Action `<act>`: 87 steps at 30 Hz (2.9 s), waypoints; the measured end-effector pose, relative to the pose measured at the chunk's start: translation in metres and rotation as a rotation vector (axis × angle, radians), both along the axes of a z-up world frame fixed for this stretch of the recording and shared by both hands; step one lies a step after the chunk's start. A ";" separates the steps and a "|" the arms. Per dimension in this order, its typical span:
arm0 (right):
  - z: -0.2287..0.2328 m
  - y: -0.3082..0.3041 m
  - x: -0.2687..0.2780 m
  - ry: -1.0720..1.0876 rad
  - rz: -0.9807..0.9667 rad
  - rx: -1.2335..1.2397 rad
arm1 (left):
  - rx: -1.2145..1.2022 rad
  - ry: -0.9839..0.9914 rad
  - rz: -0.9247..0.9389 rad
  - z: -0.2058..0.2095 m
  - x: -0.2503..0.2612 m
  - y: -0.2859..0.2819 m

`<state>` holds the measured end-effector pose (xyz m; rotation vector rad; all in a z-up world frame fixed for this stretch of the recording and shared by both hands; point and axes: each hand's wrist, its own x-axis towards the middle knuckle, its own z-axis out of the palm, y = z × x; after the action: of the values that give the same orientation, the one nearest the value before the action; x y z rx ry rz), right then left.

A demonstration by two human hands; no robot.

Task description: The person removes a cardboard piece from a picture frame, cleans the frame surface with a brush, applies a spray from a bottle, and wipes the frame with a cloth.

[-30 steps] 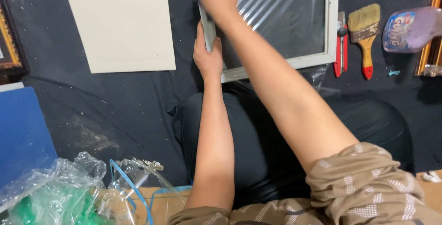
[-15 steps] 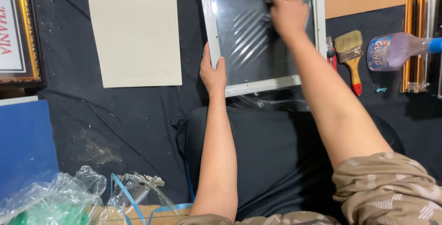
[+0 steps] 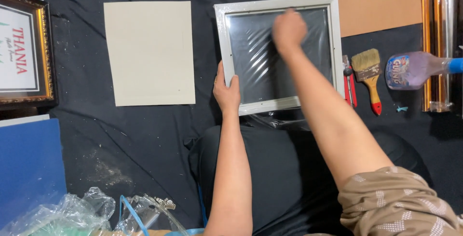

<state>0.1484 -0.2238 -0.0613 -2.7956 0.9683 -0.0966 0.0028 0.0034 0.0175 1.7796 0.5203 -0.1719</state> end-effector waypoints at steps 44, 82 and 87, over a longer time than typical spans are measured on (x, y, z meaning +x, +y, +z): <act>0.070 0.054 -0.036 -0.531 1.112 -0.313 | 0.113 -0.123 0.026 -0.016 0.000 0.001; 0.084 -0.070 -0.211 -0.067 1.348 0.017 | 0.138 -0.168 0.032 -0.015 -0.003 -0.002; 0.087 -0.005 -0.195 -0.130 1.325 0.133 | 0.120 -0.128 0.024 -0.017 -0.003 0.002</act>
<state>-0.0464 -0.2284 0.0260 -2.6447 -0.9263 -0.0185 -0.0002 0.0058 0.0007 1.8865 0.4680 -0.0099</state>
